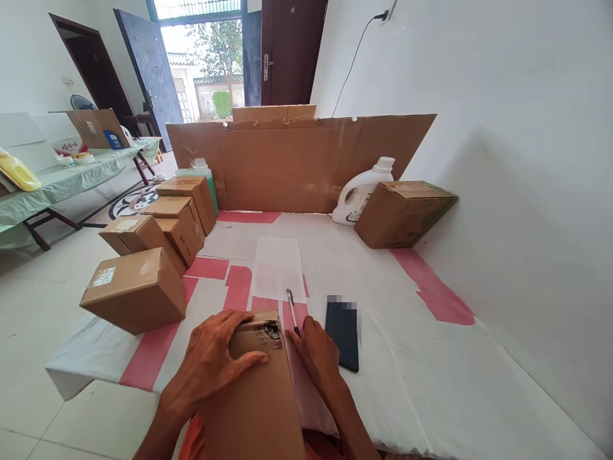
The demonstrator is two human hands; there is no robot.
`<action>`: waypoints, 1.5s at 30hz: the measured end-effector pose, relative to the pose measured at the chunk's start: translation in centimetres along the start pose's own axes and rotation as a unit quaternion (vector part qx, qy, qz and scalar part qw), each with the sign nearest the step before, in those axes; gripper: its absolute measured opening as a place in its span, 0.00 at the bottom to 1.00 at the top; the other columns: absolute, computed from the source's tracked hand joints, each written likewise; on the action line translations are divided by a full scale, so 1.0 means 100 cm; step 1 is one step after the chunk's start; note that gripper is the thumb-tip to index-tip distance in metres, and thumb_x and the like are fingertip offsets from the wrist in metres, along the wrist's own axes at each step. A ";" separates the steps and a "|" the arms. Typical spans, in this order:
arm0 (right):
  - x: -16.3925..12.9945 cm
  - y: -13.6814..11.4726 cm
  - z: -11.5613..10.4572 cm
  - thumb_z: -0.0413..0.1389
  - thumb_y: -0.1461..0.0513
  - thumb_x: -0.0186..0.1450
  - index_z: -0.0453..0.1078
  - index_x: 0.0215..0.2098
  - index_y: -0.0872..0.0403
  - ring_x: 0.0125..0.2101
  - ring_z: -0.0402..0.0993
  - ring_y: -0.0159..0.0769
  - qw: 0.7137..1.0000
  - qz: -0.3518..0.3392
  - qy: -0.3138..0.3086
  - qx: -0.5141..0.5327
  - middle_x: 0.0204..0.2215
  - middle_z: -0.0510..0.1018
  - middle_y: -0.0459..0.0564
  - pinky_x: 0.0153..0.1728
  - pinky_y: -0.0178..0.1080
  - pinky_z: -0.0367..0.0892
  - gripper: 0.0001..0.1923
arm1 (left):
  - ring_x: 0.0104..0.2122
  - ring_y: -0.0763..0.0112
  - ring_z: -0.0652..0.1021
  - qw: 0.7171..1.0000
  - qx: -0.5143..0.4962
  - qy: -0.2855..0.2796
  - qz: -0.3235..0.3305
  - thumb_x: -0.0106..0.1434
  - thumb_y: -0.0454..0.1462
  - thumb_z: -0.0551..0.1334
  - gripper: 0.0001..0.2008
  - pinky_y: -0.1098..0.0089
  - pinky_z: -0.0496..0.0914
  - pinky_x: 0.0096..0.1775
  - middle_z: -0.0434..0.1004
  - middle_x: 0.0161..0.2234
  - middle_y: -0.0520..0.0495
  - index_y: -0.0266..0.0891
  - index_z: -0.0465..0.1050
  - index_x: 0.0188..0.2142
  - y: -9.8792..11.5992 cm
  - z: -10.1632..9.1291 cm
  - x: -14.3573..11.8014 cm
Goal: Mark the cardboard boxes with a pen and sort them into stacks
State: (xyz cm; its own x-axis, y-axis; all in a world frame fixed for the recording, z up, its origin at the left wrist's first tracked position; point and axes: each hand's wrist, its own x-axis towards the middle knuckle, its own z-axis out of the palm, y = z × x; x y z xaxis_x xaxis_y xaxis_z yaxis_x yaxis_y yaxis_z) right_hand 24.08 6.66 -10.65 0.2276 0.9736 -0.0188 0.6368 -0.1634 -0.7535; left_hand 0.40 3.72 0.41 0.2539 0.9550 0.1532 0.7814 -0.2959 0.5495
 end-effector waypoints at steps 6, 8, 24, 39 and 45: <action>0.009 0.010 0.002 0.58 0.46 0.65 0.58 0.21 0.47 0.20 0.70 0.42 0.999 0.008 -0.031 0.044 0.16 0.71 0.47 0.24 0.40 0.58 0.22 | 0.47 0.53 0.82 1.000 0.015 -0.011 0.000 0.61 0.47 0.74 0.20 0.54 0.73 0.51 0.84 0.48 0.49 0.50 0.78 0.51 0.007 0.004 0.007; 0.005 0.000 -0.009 0.54 0.44 0.68 0.61 0.25 0.47 0.20 0.70 0.40 0.993 0.006 -0.030 0.118 0.18 0.73 0.46 0.22 0.40 0.62 0.21 | 0.46 0.53 0.82 1.000 0.023 -0.020 -0.002 0.61 0.47 0.74 0.20 0.53 0.72 0.51 0.84 0.48 0.49 0.48 0.78 0.51 0.009 0.005 0.009; -0.040 -0.067 -0.031 0.61 0.54 0.71 0.79 0.37 0.49 0.35 0.77 0.37 0.928 -0.159 -0.026 0.335 0.34 0.80 0.48 0.33 0.35 0.68 0.09 | 0.48 0.52 0.80 0.999 0.039 -0.030 0.000 0.63 0.46 0.73 0.19 0.50 0.70 0.54 0.83 0.47 0.48 0.46 0.76 0.50 0.013 0.009 0.010; 0.006 -0.037 -0.048 0.47 0.48 0.76 0.67 0.40 0.51 0.23 0.70 0.33 0.985 -0.057 -0.053 0.151 0.33 0.80 0.49 0.27 0.36 0.66 0.18 | 0.47 0.56 0.80 0.999 0.039 -0.019 0.005 0.64 0.45 0.72 0.17 0.52 0.68 0.54 0.82 0.48 0.50 0.47 0.75 0.51 0.008 0.014 0.010; 0.024 -0.017 -0.016 0.55 0.66 0.70 0.69 0.41 0.56 0.35 0.81 0.47 0.986 0.013 -0.122 -0.112 0.34 0.83 0.60 0.34 0.39 0.63 0.03 | 0.42 0.55 0.82 0.996 0.073 0.021 0.046 0.64 0.46 0.71 0.17 0.57 0.72 0.46 0.84 0.44 0.50 0.48 0.76 0.51 -0.002 0.015 0.011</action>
State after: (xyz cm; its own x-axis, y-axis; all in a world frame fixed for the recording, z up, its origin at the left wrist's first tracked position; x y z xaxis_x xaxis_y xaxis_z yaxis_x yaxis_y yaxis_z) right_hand 24.67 9.03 -8.35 0.0790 0.9737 -0.2135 0.7860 -0.1926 -0.5875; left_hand 1.44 4.83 -0.76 0.3065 0.9230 0.2327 0.8310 -0.3787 0.4074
